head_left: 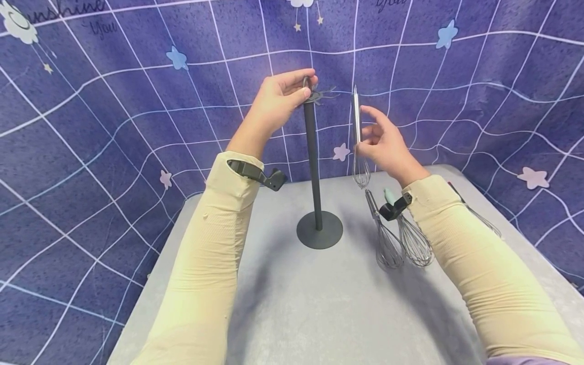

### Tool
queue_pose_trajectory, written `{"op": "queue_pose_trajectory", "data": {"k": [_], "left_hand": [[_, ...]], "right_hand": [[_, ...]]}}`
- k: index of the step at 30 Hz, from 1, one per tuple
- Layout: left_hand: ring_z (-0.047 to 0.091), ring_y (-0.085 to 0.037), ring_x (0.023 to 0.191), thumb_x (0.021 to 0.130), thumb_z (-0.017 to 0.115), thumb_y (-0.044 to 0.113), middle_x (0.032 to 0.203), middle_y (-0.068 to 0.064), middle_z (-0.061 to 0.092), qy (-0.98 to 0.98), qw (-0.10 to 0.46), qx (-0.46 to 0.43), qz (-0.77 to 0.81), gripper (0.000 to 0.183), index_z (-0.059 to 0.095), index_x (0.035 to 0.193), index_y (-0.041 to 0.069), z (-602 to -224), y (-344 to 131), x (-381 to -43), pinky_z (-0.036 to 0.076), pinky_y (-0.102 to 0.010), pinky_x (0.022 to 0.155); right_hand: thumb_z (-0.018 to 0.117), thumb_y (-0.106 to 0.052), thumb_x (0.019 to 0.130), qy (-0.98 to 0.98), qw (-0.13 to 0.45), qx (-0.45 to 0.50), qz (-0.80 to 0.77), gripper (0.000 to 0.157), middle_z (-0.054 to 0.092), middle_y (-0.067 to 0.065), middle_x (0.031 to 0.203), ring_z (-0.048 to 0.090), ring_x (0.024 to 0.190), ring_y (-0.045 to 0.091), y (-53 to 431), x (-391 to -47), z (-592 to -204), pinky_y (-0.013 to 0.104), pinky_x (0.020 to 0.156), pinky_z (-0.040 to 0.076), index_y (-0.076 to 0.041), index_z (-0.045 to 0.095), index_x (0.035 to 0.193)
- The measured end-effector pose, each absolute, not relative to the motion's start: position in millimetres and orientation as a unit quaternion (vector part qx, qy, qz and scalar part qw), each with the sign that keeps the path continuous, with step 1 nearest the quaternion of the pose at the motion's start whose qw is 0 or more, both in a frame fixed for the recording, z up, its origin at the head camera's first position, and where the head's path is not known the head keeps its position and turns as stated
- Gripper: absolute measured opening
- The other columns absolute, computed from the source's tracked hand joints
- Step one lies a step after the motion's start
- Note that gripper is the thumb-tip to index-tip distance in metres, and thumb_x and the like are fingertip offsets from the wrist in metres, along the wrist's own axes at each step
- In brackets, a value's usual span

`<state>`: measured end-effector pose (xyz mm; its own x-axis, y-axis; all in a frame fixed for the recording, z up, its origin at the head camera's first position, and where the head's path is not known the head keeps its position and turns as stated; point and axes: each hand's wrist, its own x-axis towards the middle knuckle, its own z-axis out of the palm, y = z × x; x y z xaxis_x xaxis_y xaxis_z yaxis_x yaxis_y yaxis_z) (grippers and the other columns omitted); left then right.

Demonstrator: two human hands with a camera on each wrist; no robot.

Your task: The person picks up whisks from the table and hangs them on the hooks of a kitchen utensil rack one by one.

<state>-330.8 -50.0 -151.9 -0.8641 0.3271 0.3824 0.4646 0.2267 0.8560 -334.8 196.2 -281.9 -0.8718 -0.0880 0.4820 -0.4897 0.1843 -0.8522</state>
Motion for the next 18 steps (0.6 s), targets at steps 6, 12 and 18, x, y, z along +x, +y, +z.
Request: {"op": "queue_pose_trajectory", "data": {"k": [6,12,18], "left_hand": [[0.058,-0.011,0.128,0.099,0.061,0.001,0.136,-0.006,0.065,-0.780,0.061,-0.258,-0.567,0.041,0.059,0.140,0.006,-152.8,-49.9,-331.8,0.046,-0.016,0.101],[0.058,-0.011,0.128,0.099,0.061,0.001,0.137,-0.006,0.065,-0.782,0.064,-0.257,-0.564,0.042,0.059,0.141,0.006,-152.1,-49.4,-331.5,0.046,-0.017,0.101],[0.058,-0.011,0.128,0.099,0.060,0.000,0.136,-0.006,0.065,-0.781,0.066,-0.257,-0.565,0.041,0.060,0.140,0.005,-152.1,-49.4,-330.7,0.045,-0.015,0.101]], "right_hand": [[0.062,0.017,0.079,-0.750,0.171,0.210,0.604,0.087,0.065,0.020,0.101,0.067,0.070,0.012,194.3,-334.0,-279.6,0.024,0.073,0.057,-0.020,0.040,0.154],[0.062,0.019,0.079,-0.738,0.173,0.226,0.611,0.086,0.065,0.018,0.098,0.067,0.070,0.012,191.5,-333.8,-278.4,0.024,0.073,0.058,-0.018,0.041,0.153],[0.062,0.020,0.080,-0.733,0.175,0.240,0.611,0.085,0.062,0.008,0.093,0.067,0.069,0.011,188.8,-332.4,-277.4,0.023,0.070,0.057,-0.015,0.040,0.153]]}}
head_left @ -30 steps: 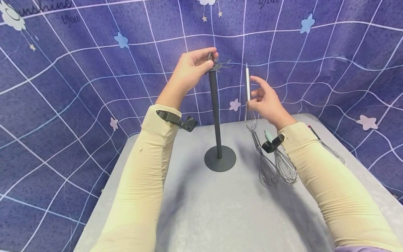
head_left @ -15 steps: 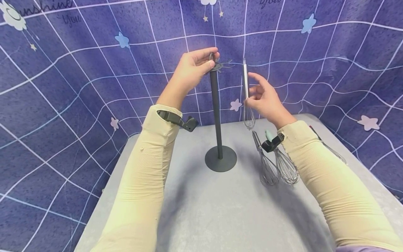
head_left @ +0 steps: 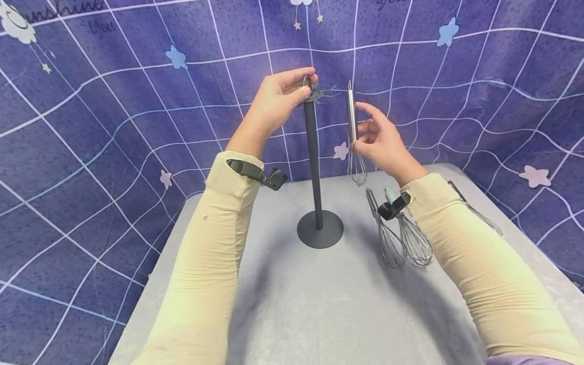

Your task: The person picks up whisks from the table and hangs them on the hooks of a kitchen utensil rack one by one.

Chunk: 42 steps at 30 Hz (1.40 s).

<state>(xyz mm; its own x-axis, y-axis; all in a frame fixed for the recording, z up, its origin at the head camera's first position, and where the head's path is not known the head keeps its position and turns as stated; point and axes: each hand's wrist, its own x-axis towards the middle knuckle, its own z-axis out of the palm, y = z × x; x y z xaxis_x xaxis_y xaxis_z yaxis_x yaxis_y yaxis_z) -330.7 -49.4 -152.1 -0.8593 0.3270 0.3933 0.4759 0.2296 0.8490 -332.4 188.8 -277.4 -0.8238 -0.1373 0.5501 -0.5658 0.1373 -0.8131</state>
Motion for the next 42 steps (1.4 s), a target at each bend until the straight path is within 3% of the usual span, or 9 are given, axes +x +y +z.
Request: {"op": "queue_pose_trajectory", "data": {"k": [16,26,34,42], "left_hand": [[0.058,-0.011,0.128,0.100,0.060,0.002,0.136,-0.005,0.065,-0.785,0.068,-0.259,-0.558,0.041,0.060,0.140,0.007,-152.9,-50.2,-335.2,0.045,-0.016,0.102],[0.058,-0.011,0.128,0.100,0.060,0.001,0.137,-0.005,0.065,-0.786,0.063,-0.256,-0.560,0.041,0.059,0.140,0.007,-152.0,-50.1,-333.1,0.045,-0.016,0.101],[0.058,-0.010,0.128,0.100,0.061,0.002,0.136,-0.005,0.065,-0.785,0.063,-0.257,-0.560,0.041,0.059,0.141,0.007,-153.4,-51.2,-333.8,0.044,-0.015,0.102],[0.059,-0.011,0.128,0.100,0.060,0.001,0.136,-0.005,0.065,-0.783,0.061,-0.255,-0.564,0.041,0.059,0.141,0.007,-152.0,-49.8,-333.0,0.045,-0.016,0.102]], "right_hand": [[0.061,0.019,0.082,-0.744,0.178,0.267,0.586,0.082,0.065,0.007,0.096,0.068,0.072,0.014,185.7,-326.7,-273.6,0.024,0.070,0.056,-0.016,0.040,0.153],[0.060,0.019,0.083,-0.741,0.175,0.290,0.579,0.081,0.064,0.028,0.102,0.069,0.072,0.016,183.5,-325.8,-272.9,0.025,0.070,0.057,-0.014,0.039,0.154],[0.061,0.020,0.083,-0.741,0.174,0.296,0.577,0.081,0.064,0.021,0.100,0.068,0.073,0.016,181.3,-324.6,-272.8,0.025,0.070,0.057,-0.013,0.039,0.154],[0.061,0.019,0.084,-0.746,0.170,0.298,0.571,0.080,0.064,0.023,0.101,0.069,0.073,0.023,180.5,-323.3,-271.5,0.025,0.070,0.057,-0.014,0.039,0.154]]}}
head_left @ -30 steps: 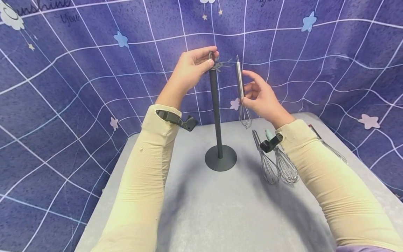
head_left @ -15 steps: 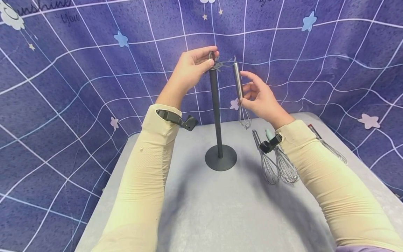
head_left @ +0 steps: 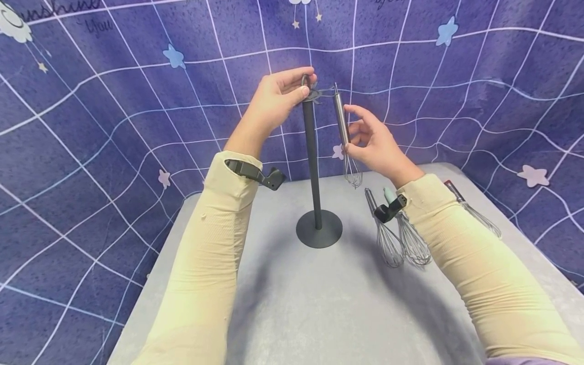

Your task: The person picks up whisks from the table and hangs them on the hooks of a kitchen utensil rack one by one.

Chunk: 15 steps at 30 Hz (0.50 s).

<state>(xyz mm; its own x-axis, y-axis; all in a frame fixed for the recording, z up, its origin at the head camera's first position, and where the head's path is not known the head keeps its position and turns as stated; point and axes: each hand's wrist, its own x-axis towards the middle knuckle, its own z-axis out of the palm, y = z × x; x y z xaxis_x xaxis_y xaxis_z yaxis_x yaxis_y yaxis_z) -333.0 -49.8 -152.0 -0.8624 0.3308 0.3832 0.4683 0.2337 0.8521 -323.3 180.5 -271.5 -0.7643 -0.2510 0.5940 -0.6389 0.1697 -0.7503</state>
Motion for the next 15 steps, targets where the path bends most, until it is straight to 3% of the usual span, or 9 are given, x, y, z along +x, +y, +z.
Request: {"op": "queue_pose_trajectory", "data": {"k": [5,10,15], "left_hand": [[0.059,-0.012,0.128,0.099,0.060,0.001,0.136,-0.006,0.065,-0.783,0.063,-0.259,-0.563,0.042,0.059,0.141,0.006,-152.4,-49.7,-332.9,0.045,-0.016,0.101],[0.059,-0.012,0.128,0.099,0.060,0.001,0.136,-0.006,0.065,-0.782,0.064,-0.259,-0.564,0.041,0.059,0.140,0.006,-152.6,-50.0,-332.4,0.045,-0.017,0.102],[0.059,-0.012,0.127,0.100,0.060,0.001,0.136,-0.006,0.065,-0.780,0.066,-0.261,-0.565,0.041,0.060,0.140,0.006,-153.2,-50.2,-332.3,0.045,-0.017,0.102]], "right_hand": [[0.061,0.020,0.083,-0.746,0.168,0.301,0.570,0.081,0.064,0.022,0.101,0.069,0.073,0.022,180.1,-323.8,-272.2,0.026,0.070,0.058,-0.014,0.039,0.154],[0.061,0.019,0.083,-0.750,0.167,0.301,0.565,0.081,0.064,0.024,0.102,0.069,0.075,0.031,178.7,-324.8,-273.5,0.026,0.071,0.058,-0.013,0.039,0.154],[0.062,0.020,0.082,-0.752,0.169,0.298,0.564,0.081,0.064,0.020,0.100,0.069,0.074,0.024,177.3,-324.9,-274.9,0.026,0.070,0.058,-0.012,0.040,0.153]]}}
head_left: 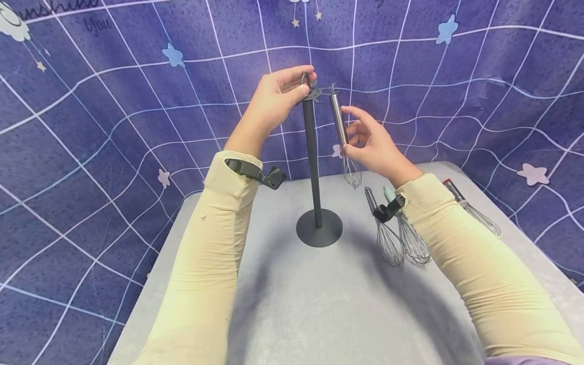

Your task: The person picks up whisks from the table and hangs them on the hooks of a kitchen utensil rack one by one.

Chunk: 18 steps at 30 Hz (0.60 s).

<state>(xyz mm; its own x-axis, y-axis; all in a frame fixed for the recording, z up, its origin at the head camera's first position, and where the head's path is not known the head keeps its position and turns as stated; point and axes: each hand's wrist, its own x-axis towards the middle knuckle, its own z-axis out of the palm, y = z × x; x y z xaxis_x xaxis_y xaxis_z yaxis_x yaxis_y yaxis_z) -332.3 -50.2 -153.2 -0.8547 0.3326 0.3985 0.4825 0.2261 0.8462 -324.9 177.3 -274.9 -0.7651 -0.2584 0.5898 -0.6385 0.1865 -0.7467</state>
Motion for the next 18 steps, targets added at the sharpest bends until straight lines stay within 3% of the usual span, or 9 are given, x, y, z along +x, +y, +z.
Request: {"op": "queue_pose_trajectory", "data": {"k": [6,18], "left_hand": [[0.059,-0.011,0.127,0.100,0.060,0.002,0.135,-0.005,0.066,-0.780,0.069,-0.263,-0.564,0.040,0.060,0.140,0.007,-152.9,-50.3,-332.3,0.045,-0.017,0.102],[0.058,-0.011,0.128,0.100,0.060,0.003,0.136,-0.005,0.065,-0.781,0.070,-0.266,-0.561,0.040,0.060,0.140,0.007,-153.7,-50.4,-331.6,0.044,-0.017,0.103]], "right_hand": [[0.063,0.018,0.082,-0.763,0.174,0.290,0.550,0.082,0.064,0.016,0.099,0.068,0.073,0.017,176.1,-324.8,-275.5,0.024,0.069,0.057,-0.016,0.041,0.153],[0.062,0.017,0.083,-0.767,0.173,0.290,0.545,0.082,0.064,0.015,0.100,0.069,0.075,0.016,172.1,-326.9,-279.8,0.026,0.071,0.057,-0.018,0.040,0.154]]}}
